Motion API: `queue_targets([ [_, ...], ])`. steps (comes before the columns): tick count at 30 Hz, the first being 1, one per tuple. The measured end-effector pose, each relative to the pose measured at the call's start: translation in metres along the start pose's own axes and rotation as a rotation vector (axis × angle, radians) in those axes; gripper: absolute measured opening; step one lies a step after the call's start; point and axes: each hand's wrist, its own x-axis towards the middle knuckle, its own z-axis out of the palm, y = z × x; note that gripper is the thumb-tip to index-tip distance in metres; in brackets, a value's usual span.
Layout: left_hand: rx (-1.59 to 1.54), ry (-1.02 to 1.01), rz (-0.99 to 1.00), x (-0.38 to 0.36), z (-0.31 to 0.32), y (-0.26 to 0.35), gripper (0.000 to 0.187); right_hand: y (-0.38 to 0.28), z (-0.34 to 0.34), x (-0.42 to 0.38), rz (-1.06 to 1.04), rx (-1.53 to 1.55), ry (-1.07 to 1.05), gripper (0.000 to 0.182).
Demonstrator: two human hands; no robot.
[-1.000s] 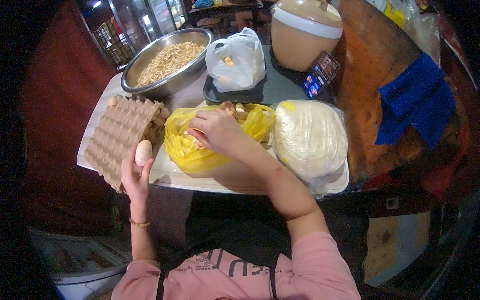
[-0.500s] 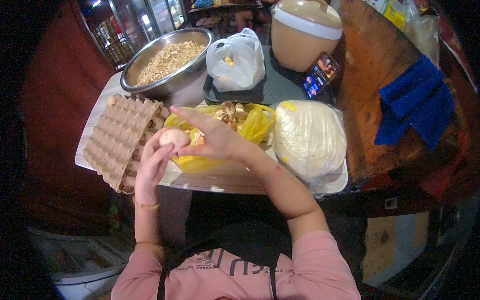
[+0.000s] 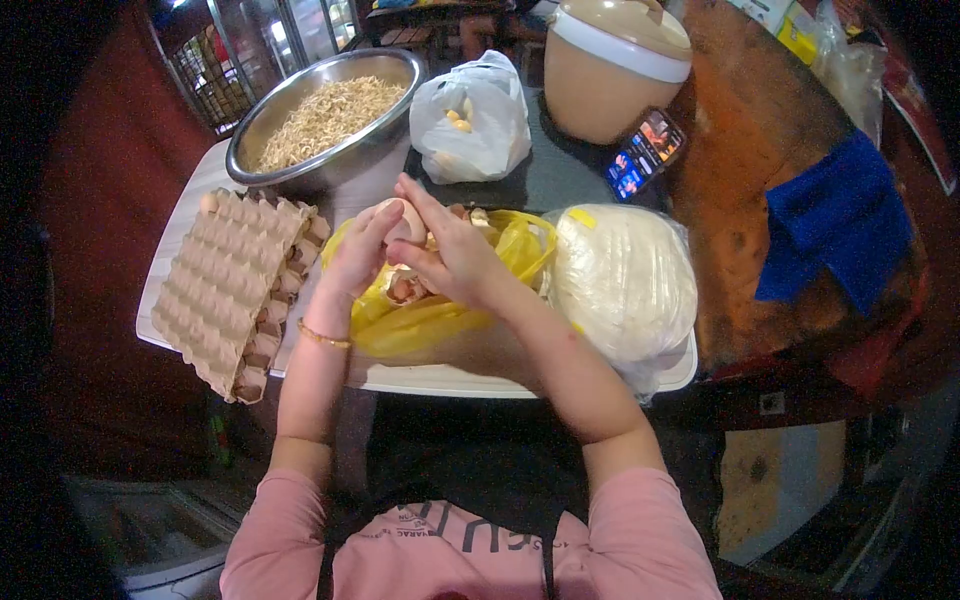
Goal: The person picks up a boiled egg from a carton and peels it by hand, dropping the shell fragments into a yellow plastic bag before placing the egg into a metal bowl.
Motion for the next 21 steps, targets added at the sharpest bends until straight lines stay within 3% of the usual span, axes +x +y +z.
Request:
queue_targets([
  [2,-0.143,0.260,0.176,0.002,0.024,-0.005,0.032,0.000,0.006,0.000,-0.016,-0.008,0.036,0.073],
  [3,-0.234,0.277,0.187,0.003,0.029,-0.010,0.034,0.000,0.008,-0.001,-0.034,-0.021,0.071,0.073],
  [7,-0.256,0.213,0.208,0.003,0.024,-0.021,0.034,0.006,0.012,-0.005,0.034,0.025,0.072,0.070],
  [9,-0.209,0.204,0.228,0.001,0.022,-0.021,0.034,0.009,0.014,-0.005,-0.080,-0.096,0.084,0.073],
  [21,-0.197,0.217,0.239,-0.003,0.023,-0.018,0.033,0.008,0.012,-0.002,-0.136,-0.123,0.066,0.070],
])
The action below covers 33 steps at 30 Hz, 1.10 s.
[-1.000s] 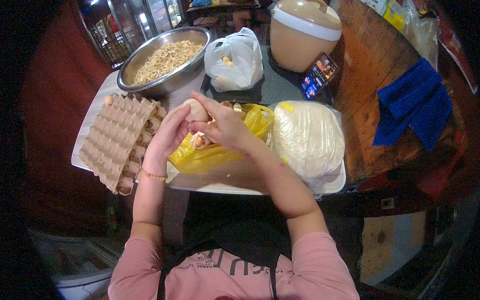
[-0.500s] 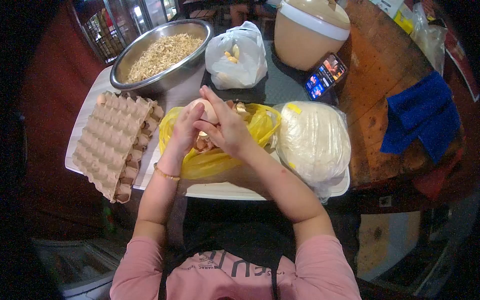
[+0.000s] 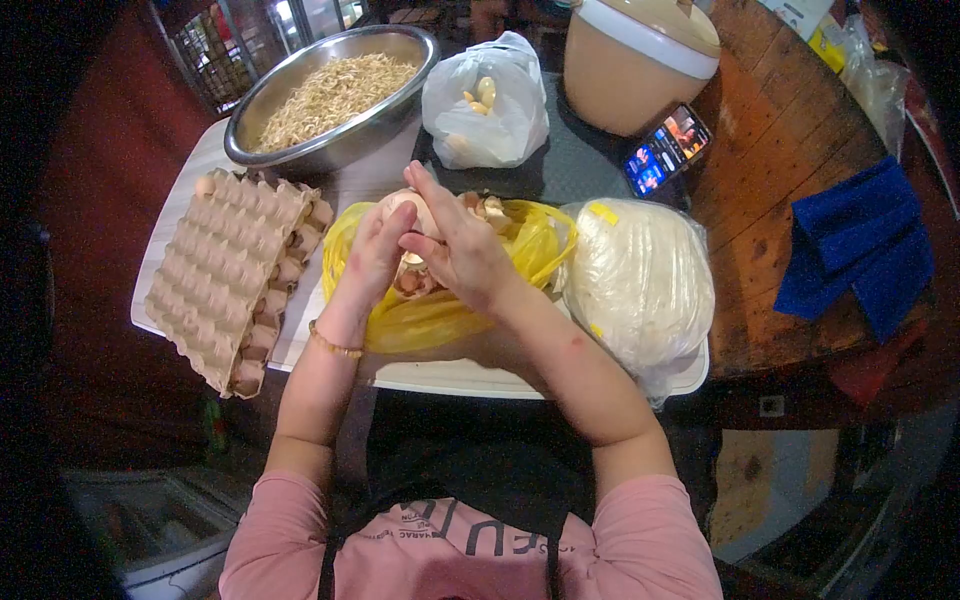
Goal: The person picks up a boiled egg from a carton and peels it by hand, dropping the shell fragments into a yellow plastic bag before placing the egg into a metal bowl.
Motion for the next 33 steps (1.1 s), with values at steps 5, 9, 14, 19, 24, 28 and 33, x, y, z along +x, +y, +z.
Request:
queue_targets([
  [5,0.040,0.035,-0.011,0.001,-0.004,-0.003,0.031,0.001,0.001,0.001,0.013,0.029,-0.011,0.066],
  [9,0.046,0.033,-0.002,0.002,-0.005,-0.006,0.029,0.005,0.001,0.001,-0.039,-0.049,0.006,0.062],
  [14,0.055,0.014,-0.019,0.003,-0.008,-0.005,0.027,0.005,0.001,0.002,-0.032,-0.074,0.026,0.058],
  [19,0.027,0.086,-0.048,0.003,-0.004,-0.004,0.026,0.002,0.001,0.003,-0.039,-0.128,0.047,0.058],
  [24,-0.049,0.132,-0.040,0.008,-0.009,-0.013,0.035,-0.006,-0.003,0.006,-0.110,-0.297,0.118,0.057],
  [28,-0.096,0.122,-0.110,0.005,-0.013,-0.006,0.042,0.001,-0.005,0.004,-0.111,-0.302,0.070,0.053],
  [33,-0.093,0.003,0.012,0.002,-0.004,0.002,0.046,0.001,-0.007,0.005,-0.018,-0.077,0.174,0.051],
])
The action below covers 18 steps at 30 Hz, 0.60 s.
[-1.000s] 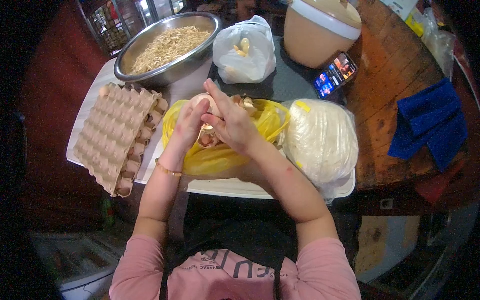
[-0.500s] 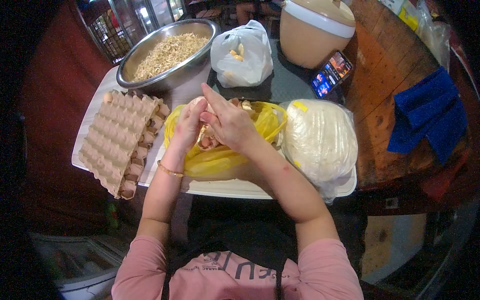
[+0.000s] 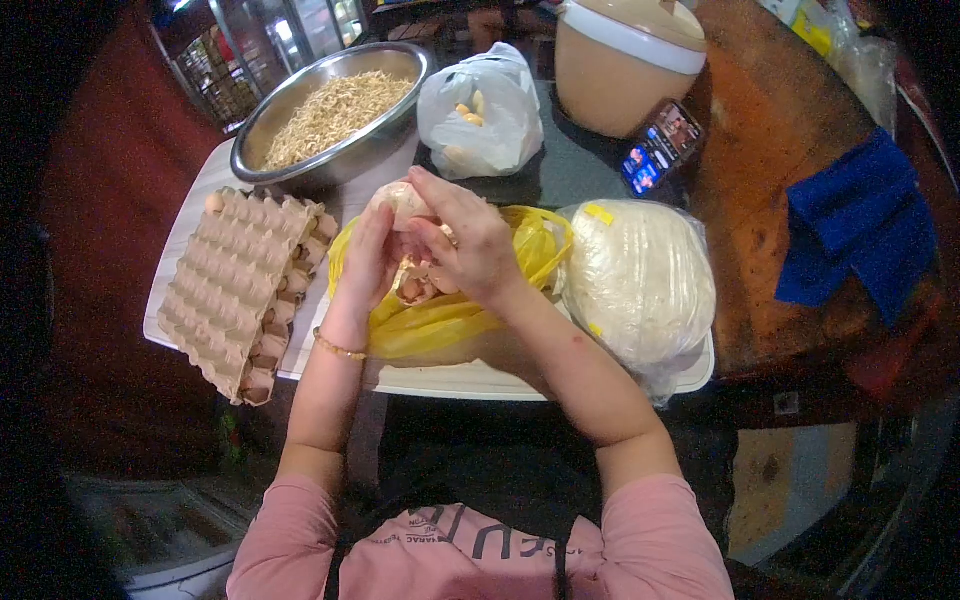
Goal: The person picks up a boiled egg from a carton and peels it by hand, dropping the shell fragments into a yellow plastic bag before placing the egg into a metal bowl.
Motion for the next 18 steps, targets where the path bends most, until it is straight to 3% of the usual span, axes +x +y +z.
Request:
queue_targets([
  [3,0.027,0.031,0.021,-0.0011,-0.0009,-0.0034,0.042,0.0015,-0.0020,0.0027,-0.127,-0.110,0.060,0.050],
  [6,-0.037,0.023,0.021,-0.0034,0.0009,-0.0019,0.041,-0.0020,-0.0027,0.0008,-0.072,0.069,-0.017,0.049],
  [11,-0.019,-0.005,-0.007,-0.0033,-0.0014,-0.0014,0.038,-0.0027,-0.0068,0.0009,-0.072,0.059,-0.087,0.046],
  [18,0.122,0.043,-0.003,-0.0017,0.0010,0.0004,0.034,0.0043,-0.0002,0.0040,-0.150,-0.093,0.019,0.034],
])
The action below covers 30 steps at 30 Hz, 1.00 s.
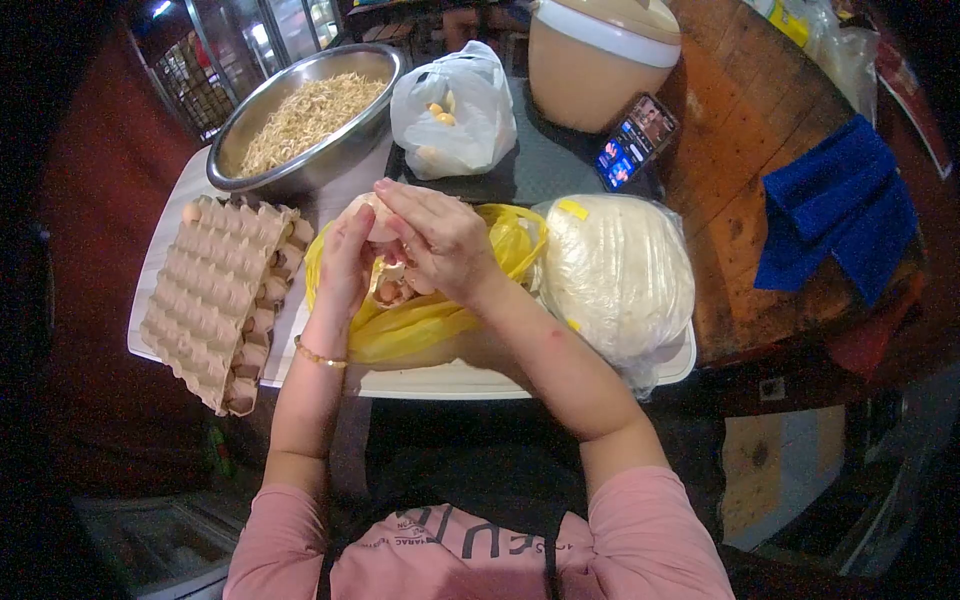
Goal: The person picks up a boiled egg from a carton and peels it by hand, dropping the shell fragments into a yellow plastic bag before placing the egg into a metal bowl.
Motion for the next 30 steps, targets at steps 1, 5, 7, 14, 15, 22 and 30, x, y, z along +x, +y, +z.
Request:
queue_targets([
  [1,0.057,0.036,0.003,0.000,0.002,0.001,0.037,0.000,-0.001,0.000,-0.019,-0.038,0.004,0.033],
  [5,-0.006,0.017,-0.008,0.001,-0.002,-0.002,0.030,-0.001,-0.003,-0.001,-0.003,-0.033,0.003,0.031],
  [7,-0.041,0.006,-0.038,0.001,-0.001,-0.002,0.030,-0.001,-0.005,-0.001,-0.018,-0.122,-0.004,0.032],
  [14,0.039,-0.040,-0.056,0.003,-0.002,-0.002,0.034,-0.004,-0.010,0.000,-0.128,-0.266,0.022,0.033],
  [15,0.075,0.026,-0.046,0.002,0.002,-0.003,0.036,-0.006,-0.013,0.000,-0.111,-0.320,-0.010,0.031],
  [22,-0.046,0.033,-0.073,0.003,-0.005,-0.001,0.038,0.000,-0.010,0.001,0.024,-0.169,0.018,0.020],
  [30,0.076,0.028,-0.035,0.003,-0.003,0.002,0.036,-0.008,-0.008,0.002,0.044,-0.044,0.053,0.021],
])
